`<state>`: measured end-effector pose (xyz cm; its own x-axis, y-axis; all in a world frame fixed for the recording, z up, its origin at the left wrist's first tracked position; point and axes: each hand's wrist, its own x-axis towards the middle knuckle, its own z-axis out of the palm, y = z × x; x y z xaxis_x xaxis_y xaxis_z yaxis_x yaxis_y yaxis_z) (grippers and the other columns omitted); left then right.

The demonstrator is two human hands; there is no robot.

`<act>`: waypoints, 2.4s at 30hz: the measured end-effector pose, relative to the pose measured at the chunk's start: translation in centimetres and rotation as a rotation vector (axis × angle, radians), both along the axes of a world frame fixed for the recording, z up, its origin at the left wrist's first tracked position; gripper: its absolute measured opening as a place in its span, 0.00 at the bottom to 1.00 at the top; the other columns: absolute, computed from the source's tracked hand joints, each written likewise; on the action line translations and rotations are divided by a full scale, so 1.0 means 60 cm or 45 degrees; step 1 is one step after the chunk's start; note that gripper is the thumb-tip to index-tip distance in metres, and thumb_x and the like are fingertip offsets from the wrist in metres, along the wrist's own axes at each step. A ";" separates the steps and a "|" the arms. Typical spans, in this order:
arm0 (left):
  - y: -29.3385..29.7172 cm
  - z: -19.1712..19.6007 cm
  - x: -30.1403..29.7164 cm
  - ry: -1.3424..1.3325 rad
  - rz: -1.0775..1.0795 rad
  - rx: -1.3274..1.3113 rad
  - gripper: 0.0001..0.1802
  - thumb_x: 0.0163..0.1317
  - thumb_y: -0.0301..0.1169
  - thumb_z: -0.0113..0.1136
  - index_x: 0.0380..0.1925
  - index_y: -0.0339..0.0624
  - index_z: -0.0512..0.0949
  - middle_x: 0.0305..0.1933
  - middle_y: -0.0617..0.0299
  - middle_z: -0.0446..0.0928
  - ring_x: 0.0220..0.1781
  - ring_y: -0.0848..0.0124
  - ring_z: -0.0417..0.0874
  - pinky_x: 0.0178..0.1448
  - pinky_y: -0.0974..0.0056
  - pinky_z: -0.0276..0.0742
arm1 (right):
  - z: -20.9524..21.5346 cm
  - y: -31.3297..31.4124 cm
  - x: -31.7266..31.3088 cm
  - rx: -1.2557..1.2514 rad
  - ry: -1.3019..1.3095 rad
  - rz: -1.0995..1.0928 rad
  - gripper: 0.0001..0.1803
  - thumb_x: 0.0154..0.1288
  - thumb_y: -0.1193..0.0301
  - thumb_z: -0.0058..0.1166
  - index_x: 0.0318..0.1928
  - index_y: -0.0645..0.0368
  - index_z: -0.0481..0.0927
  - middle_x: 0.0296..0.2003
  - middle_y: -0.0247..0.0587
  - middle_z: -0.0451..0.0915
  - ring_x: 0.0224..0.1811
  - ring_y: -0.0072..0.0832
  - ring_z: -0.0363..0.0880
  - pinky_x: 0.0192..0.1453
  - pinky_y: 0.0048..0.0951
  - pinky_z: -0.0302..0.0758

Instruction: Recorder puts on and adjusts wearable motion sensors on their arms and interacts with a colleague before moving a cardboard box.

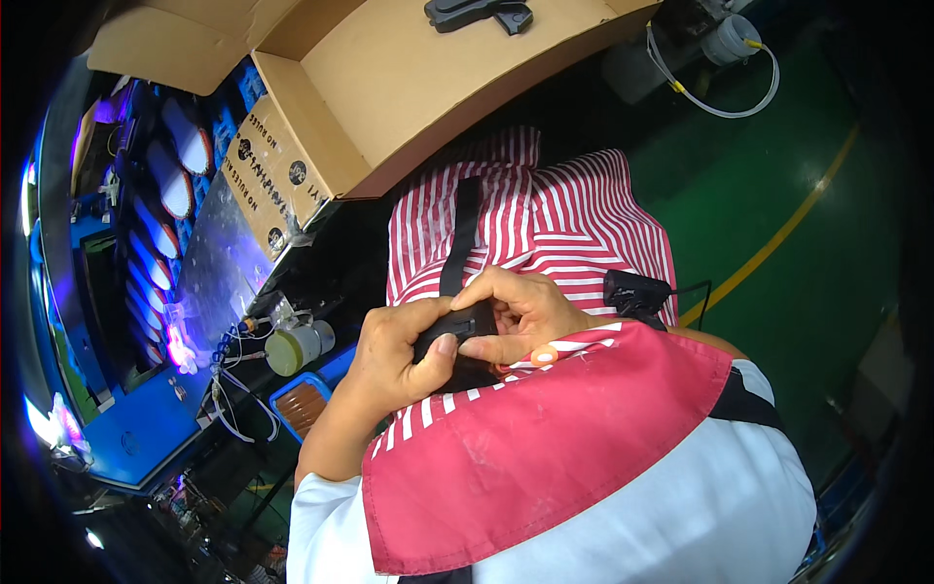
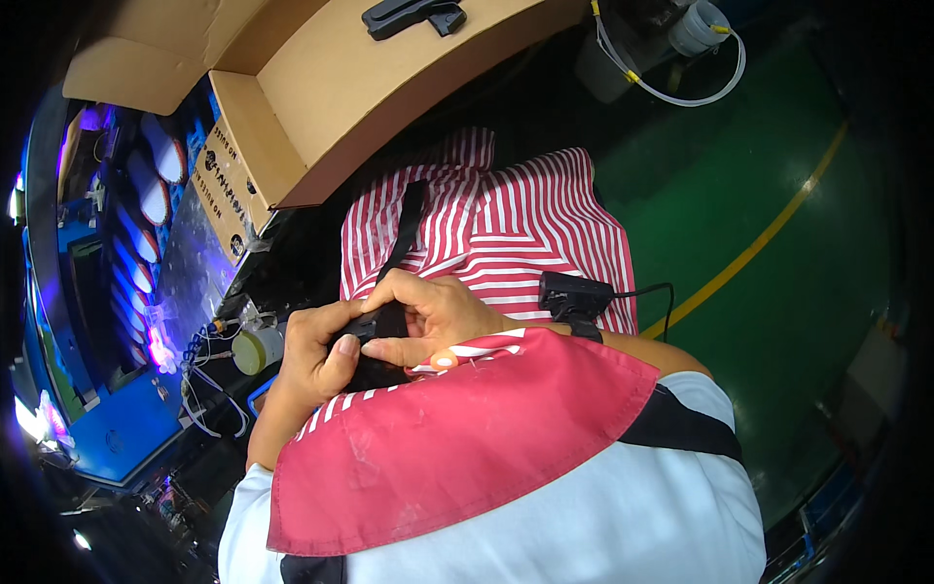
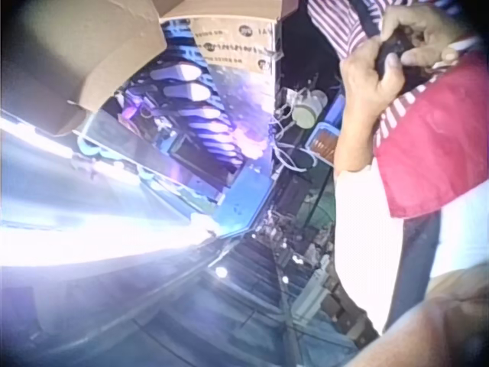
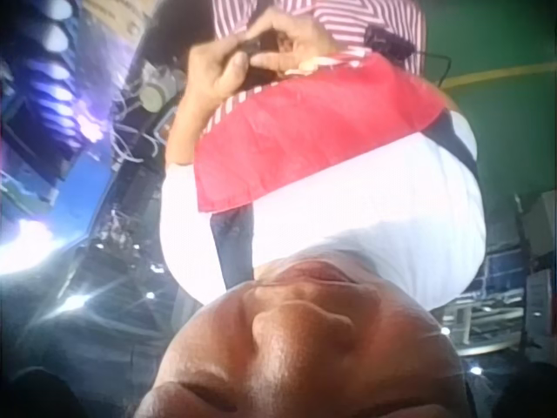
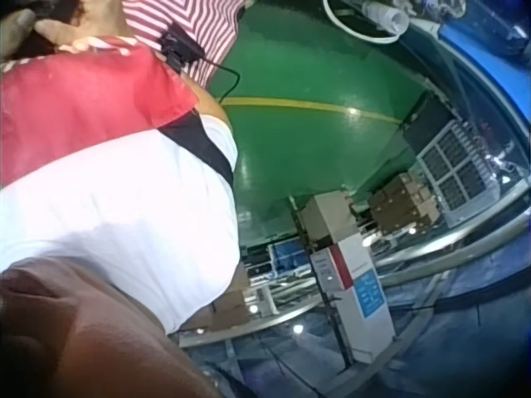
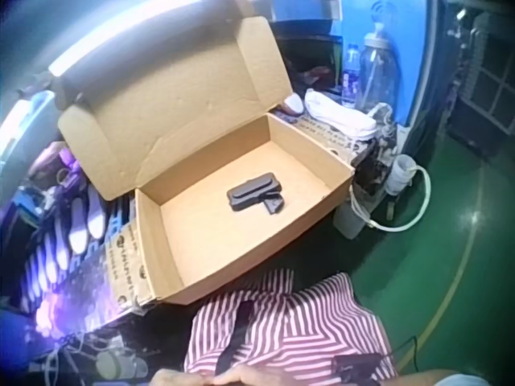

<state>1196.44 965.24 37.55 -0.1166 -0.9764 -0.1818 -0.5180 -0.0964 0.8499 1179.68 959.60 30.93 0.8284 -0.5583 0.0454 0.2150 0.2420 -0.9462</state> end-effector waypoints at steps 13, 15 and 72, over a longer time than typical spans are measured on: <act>0.002 -0.004 -0.003 -0.032 0.139 -0.005 0.17 0.48 0.35 0.50 0.31 0.30 0.75 0.19 0.50 0.73 0.20 0.61 0.78 0.25 0.66 0.71 | 0.009 -0.031 0.003 0.240 0.037 0.289 0.19 0.53 0.75 0.57 0.46 0.58 0.68 0.26 0.32 0.75 0.20 0.12 0.73 0.19 0.12 0.66; 0.001 0.004 0.001 -0.079 0.054 -0.009 0.17 0.46 0.36 0.52 0.30 0.31 0.75 0.19 0.50 0.74 0.19 0.60 0.78 0.25 0.66 0.71 | 0.007 -0.026 0.002 0.267 -0.011 0.276 0.19 0.52 0.75 0.57 0.46 0.59 0.68 0.27 0.32 0.75 0.20 0.11 0.73 0.20 0.12 0.66; 0.000 0.019 -0.001 -0.685 -0.120 -0.153 0.26 0.36 0.34 0.68 0.38 0.36 0.73 0.24 0.53 0.75 0.24 0.60 0.78 0.27 0.64 0.73 | 0.007 -0.034 0.009 0.562 -0.069 0.255 0.20 0.61 0.67 0.50 0.51 0.61 0.64 0.35 0.37 0.72 0.34 0.14 0.71 0.38 0.14 0.70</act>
